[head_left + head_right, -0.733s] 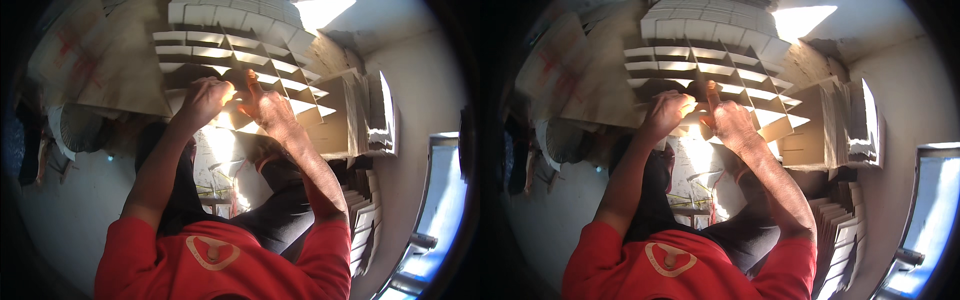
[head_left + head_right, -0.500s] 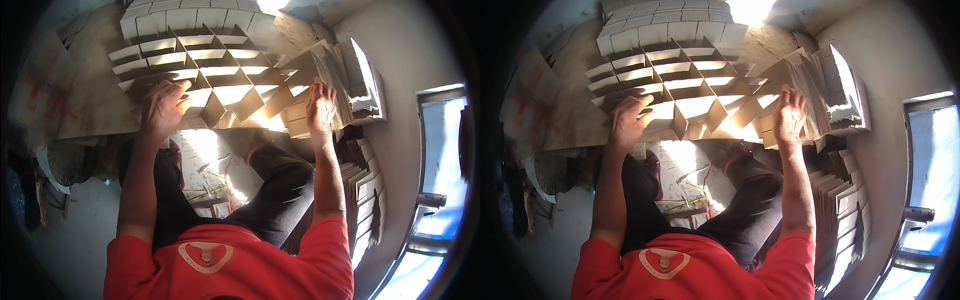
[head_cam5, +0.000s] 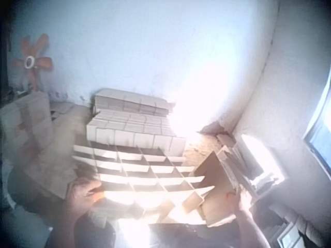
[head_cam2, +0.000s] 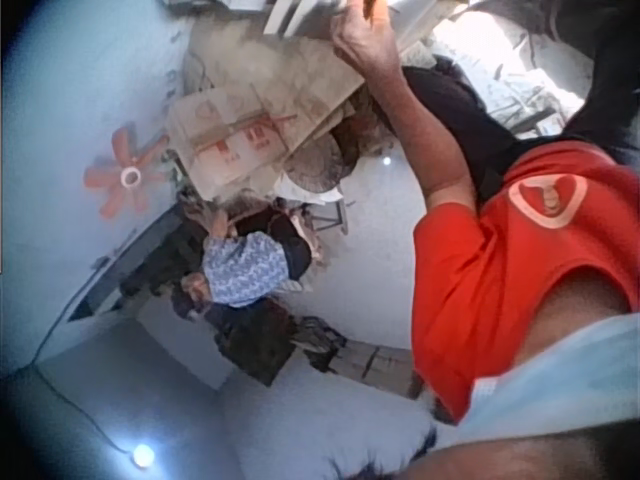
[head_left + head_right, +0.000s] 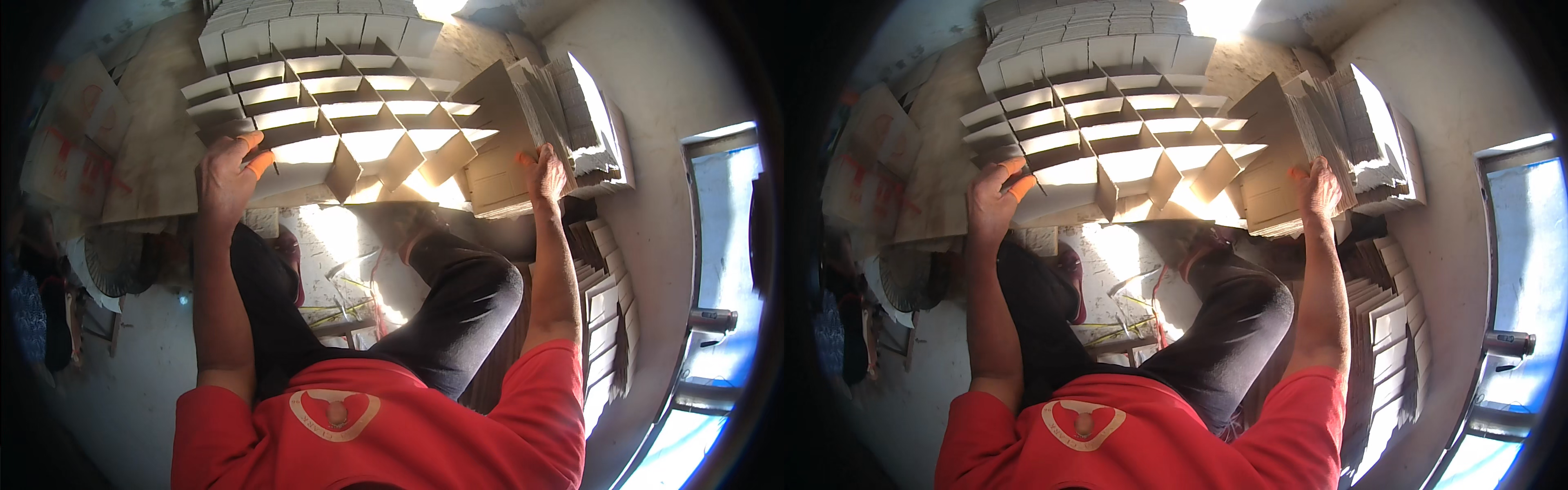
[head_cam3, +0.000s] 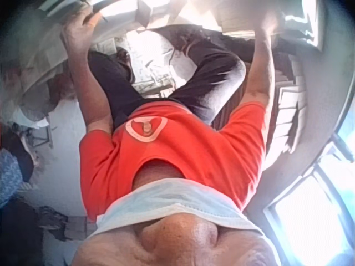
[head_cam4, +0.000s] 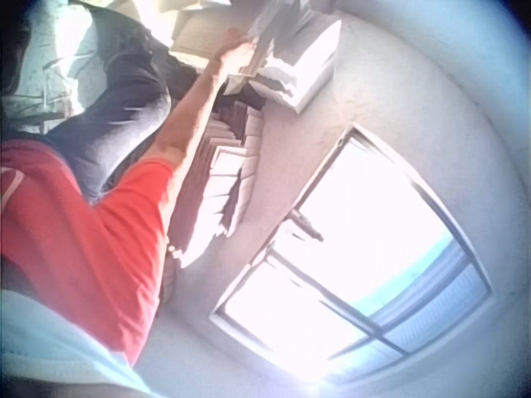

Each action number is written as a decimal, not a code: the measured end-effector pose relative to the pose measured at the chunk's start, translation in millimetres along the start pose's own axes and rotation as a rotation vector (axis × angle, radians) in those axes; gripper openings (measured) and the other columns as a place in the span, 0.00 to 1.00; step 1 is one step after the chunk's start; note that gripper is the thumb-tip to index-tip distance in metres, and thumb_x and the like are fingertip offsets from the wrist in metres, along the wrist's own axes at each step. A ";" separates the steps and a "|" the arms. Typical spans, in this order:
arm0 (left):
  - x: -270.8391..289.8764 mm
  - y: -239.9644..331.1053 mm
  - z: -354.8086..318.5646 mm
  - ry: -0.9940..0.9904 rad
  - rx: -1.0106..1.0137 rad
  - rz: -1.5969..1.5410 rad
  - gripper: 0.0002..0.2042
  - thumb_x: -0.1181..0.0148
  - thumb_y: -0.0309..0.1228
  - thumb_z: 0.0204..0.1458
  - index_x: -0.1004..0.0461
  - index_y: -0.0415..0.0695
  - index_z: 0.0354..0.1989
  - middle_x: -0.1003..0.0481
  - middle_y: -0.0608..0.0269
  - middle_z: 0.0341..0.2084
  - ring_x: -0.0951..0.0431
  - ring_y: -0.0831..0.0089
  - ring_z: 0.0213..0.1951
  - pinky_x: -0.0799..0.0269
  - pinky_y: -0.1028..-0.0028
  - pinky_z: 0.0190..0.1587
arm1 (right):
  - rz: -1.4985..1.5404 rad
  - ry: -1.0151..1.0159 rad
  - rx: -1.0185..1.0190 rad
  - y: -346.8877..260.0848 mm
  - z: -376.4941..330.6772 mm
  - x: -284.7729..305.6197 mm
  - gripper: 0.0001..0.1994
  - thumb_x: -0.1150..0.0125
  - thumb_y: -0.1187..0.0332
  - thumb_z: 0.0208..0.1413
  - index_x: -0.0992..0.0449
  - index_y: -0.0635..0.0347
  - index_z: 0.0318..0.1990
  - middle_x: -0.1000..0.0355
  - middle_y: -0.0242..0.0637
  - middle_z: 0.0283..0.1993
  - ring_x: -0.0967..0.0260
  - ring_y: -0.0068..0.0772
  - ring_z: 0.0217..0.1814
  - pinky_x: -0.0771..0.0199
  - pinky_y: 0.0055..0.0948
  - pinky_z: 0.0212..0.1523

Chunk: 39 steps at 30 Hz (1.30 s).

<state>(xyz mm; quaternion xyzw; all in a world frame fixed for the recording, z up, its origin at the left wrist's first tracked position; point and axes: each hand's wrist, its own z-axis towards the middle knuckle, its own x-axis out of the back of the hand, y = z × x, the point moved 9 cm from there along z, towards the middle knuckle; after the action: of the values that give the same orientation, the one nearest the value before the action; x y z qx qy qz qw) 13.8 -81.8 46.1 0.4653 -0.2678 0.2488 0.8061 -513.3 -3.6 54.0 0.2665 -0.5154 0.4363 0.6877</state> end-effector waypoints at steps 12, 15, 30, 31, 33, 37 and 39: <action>8.8 6.7 -1.6 -0.002 -0.039 0.046 0.17 0.31 0.25 0.39 0.23 0.38 0.41 0.23 0.54 0.32 0.24 0.59 0.39 0.28 0.66 0.43 | 0.331 0.648 0.275 -92.7 -11.4 138.8 0.12 0.41 0.61 0.59 0.24 0.61 0.41 0.23 0.46 0.32 0.25 0.45 0.31 0.27 0.35 0.33; 4.8 1.6 -2.7 -0.062 -0.040 0.082 0.16 0.32 0.25 0.39 0.22 0.39 0.40 0.23 0.54 0.32 0.24 0.57 0.39 0.29 0.64 0.44 | 0.474 0.631 0.310 -162.2 -22.6 178.2 0.14 0.34 0.69 0.53 0.24 0.63 0.46 0.21 0.36 0.37 0.26 0.20 0.30 0.28 0.22 0.31; -3.5 -12.6 -3.6 -0.062 -0.047 0.003 0.09 0.36 0.23 0.41 0.22 0.40 0.34 0.24 0.54 0.28 0.26 0.55 0.35 0.30 0.61 0.39 | 0.820 -0.003 0.731 -354.4 -50.8 137.6 0.24 0.32 0.75 0.49 0.27 0.62 0.56 0.28 0.25 0.24 0.37 0.10 0.27 0.36 0.14 0.29; -2.7 -12.6 -3.7 -0.059 -0.047 0.010 0.09 0.37 0.23 0.41 0.22 0.41 0.34 0.24 0.54 0.28 0.26 0.55 0.35 0.30 0.60 0.39 | 0.823 -0.028 0.719 -355.0 -49.0 135.4 0.24 0.32 0.75 0.49 0.27 0.62 0.56 0.28 0.25 0.25 0.37 0.10 0.28 0.35 0.14 0.29; -1.4 -12.6 -4.0 -0.055 -0.050 0.018 0.10 0.37 0.23 0.41 0.22 0.41 0.34 0.24 0.54 0.29 0.26 0.54 0.35 0.30 0.60 0.39 | 0.826 -0.079 0.695 -356.7 -46.9 133.1 0.24 0.33 0.75 0.50 0.28 0.63 0.56 0.27 0.26 0.26 0.36 0.10 0.29 0.35 0.14 0.30; -0.9 -12.1 -3.5 -0.070 -0.044 0.023 0.09 0.37 0.23 0.41 0.22 0.41 0.34 0.24 0.54 0.29 0.26 0.55 0.35 0.31 0.60 0.40 | 0.817 -0.122 0.654 -363.0 -51.9 130.7 0.24 0.33 0.76 0.50 0.28 0.63 0.57 0.26 0.27 0.28 0.35 0.10 0.31 0.33 0.14 0.33; -2.0 -11.2 -2.6 -0.098 -0.023 0.014 0.09 0.37 0.23 0.41 0.22 0.41 0.34 0.23 0.54 0.30 0.26 0.55 0.36 0.31 0.60 0.41 | 0.837 -0.171 0.627 -362.4 -52.4 114.7 0.24 0.34 0.76 0.50 0.29 0.63 0.57 0.26 0.27 0.29 0.35 0.10 0.31 0.33 0.14 0.33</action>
<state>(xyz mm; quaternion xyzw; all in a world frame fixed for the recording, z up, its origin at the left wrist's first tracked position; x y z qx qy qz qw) 20.1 -84.8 36.8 0.4658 -0.3129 0.2281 0.7956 -161.2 -96.4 175.0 0.2655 -0.4768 0.7833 0.2977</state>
